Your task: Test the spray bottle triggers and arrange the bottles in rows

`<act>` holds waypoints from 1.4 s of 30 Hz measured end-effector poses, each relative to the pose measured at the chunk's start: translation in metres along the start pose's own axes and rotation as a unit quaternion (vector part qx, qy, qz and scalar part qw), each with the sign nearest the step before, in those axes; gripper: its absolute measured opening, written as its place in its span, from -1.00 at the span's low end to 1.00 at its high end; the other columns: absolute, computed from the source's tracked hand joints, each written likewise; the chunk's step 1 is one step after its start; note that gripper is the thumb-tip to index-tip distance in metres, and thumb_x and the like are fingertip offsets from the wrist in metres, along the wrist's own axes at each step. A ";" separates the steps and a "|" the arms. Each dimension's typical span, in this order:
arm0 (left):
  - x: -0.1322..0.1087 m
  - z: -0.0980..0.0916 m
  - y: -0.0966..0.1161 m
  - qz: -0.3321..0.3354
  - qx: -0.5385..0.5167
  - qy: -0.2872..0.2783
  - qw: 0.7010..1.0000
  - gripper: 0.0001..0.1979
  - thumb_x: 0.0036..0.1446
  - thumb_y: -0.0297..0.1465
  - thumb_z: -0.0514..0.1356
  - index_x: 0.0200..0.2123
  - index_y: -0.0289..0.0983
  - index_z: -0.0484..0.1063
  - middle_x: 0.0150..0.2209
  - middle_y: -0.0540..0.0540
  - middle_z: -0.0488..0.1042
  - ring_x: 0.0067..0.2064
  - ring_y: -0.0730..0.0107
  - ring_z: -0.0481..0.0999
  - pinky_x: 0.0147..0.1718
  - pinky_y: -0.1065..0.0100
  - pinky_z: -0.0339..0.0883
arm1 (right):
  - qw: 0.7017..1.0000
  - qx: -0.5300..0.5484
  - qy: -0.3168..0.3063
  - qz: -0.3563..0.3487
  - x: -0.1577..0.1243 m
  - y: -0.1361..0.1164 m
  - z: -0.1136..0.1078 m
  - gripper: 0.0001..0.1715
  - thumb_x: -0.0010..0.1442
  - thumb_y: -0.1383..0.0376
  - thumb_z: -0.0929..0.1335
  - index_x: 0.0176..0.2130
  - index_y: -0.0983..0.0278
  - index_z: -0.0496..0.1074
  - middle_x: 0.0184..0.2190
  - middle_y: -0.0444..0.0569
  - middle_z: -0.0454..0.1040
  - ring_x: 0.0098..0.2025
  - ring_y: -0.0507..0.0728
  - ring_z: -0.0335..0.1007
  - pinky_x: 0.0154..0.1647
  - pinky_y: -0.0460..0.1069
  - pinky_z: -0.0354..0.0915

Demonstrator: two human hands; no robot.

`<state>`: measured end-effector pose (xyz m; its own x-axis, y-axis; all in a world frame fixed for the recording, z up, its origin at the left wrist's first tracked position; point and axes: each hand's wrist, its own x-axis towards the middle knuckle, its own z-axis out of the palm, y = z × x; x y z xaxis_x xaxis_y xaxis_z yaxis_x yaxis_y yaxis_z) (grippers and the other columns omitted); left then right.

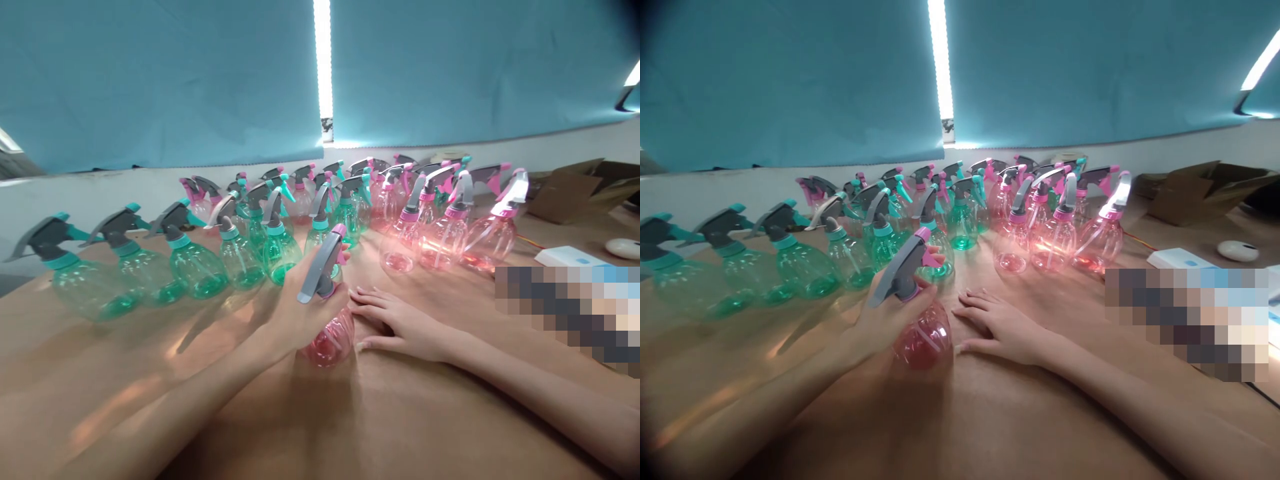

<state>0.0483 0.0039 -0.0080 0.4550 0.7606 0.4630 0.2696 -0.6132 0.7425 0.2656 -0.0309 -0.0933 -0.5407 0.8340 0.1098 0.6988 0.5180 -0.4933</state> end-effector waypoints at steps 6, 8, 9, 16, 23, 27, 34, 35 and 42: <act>0.000 -0.001 -0.001 -0.001 -0.009 -0.014 1.000 -0.68 0.09 -0.45 0.17 -0.05 -0.16 0.35 -0.42 0.07 0.33 -0.34 0.40 0.41 -0.32 0.35 0.32 | 1.000 0.005 0.002 0.004 -0.001 -0.001 0.000 -0.16 0.23 -0.18 0.28 0.33 0.14 0.19 0.38 0.03 0.07 0.42 0.34 -0.15 0.40 0.29 -0.14; 0.000 -0.001 -0.001 -0.007 -0.008 -0.016 1.000 -0.68 0.09 -0.45 0.17 -0.05 -0.16 0.36 -0.44 0.08 0.31 -0.36 0.41 0.41 -0.31 0.35 0.32 | 1.000 0.009 0.004 0.004 -0.001 -0.001 0.000 -0.17 0.22 -0.18 0.29 0.32 0.14 0.20 0.38 0.03 0.08 0.42 0.34 -0.15 0.39 0.29 -0.13; 0.000 -0.001 0.000 -0.007 -0.009 -0.017 1.000 -0.68 0.09 -0.45 0.17 -0.05 -0.17 0.36 -0.45 0.08 0.30 -0.36 0.41 0.40 -0.31 0.35 0.32 | 1.000 0.011 0.006 0.004 -0.001 -0.001 0.000 -0.17 0.22 -0.18 0.29 0.32 0.14 0.20 0.38 0.03 0.08 0.42 0.34 -0.15 0.39 0.29 -0.13; -0.001 -0.002 0.001 -0.014 -0.017 -0.018 1.000 -0.66 0.08 -0.46 0.17 -0.03 -0.19 0.38 -0.40 0.05 0.36 -0.40 0.44 0.35 -0.33 0.34 0.30 | 1.000 0.009 0.003 0.002 -0.001 -0.001 -0.001 -0.16 0.22 -0.18 0.29 0.33 0.14 0.19 0.38 0.02 0.08 0.42 0.33 -0.16 0.39 0.28 -0.11; 0.001 0.000 0.002 -0.009 -0.020 -0.020 1.000 -0.65 0.06 -0.48 0.15 -0.04 -0.18 0.37 -0.45 0.07 0.29 -0.36 0.39 0.37 -0.36 0.35 0.28 | 1.000 0.003 -0.004 0.009 0.000 -0.001 0.000 -0.15 0.23 -0.19 0.28 0.32 0.17 0.19 0.39 0.04 0.06 0.42 0.33 -0.16 0.39 0.28 -0.12; 0.000 0.000 0.003 -0.003 -0.028 -0.022 0.999 -0.64 0.04 -0.50 0.13 -0.04 -0.20 0.36 -0.49 0.09 0.26 -0.39 0.40 0.36 -0.39 0.35 0.27 | 1.000 0.015 0.005 0.006 -0.001 -0.001 -0.001 -0.16 0.22 -0.18 0.30 0.32 0.14 0.21 0.38 0.02 0.09 0.42 0.35 -0.16 0.39 0.29 -0.11; -0.001 -0.002 0.006 -0.007 -0.025 -0.028 0.999 -0.61 0.02 -0.51 0.14 -0.04 -0.20 0.34 -0.44 0.07 0.34 -0.39 0.41 0.38 -0.38 0.35 0.30 | 1.000 0.008 0.001 0.003 -0.001 -0.001 -0.001 -0.16 0.23 -0.18 0.28 0.33 0.16 0.19 0.38 0.05 0.08 0.42 0.34 -0.15 0.38 0.30 -0.10; -0.001 -0.002 0.007 -0.015 -0.023 -0.028 0.999 -0.62 0.02 -0.50 0.15 -0.04 -0.19 0.34 -0.42 0.06 0.35 -0.42 0.43 0.37 -0.39 0.35 0.29 | 1.000 0.007 0.001 0.001 -0.001 -0.001 -0.001 -0.16 0.23 -0.18 0.28 0.33 0.15 0.18 0.38 0.05 0.08 0.42 0.34 -0.15 0.38 0.31 -0.10; -0.001 -0.003 0.006 -0.025 -0.013 -0.032 0.999 -0.65 0.03 -0.49 0.15 -0.07 -0.15 0.33 -0.42 0.06 0.35 -0.43 0.43 0.35 -0.43 0.36 0.25 | 1.000 0.010 0.009 -0.003 -0.001 -0.001 -0.001 -0.17 0.23 -0.17 0.29 0.33 0.13 0.18 0.38 0.03 0.08 0.42 0.36 -0.15 0.37 0.32 -0.09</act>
<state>0.0469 -0.0004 -0.0027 0.4945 0.7746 0.3943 0.2711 -0.5685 0.7768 0.2662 -0.0323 -0.0926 -0.5365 0.8343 0.1273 0.6865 0.5191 -0.5092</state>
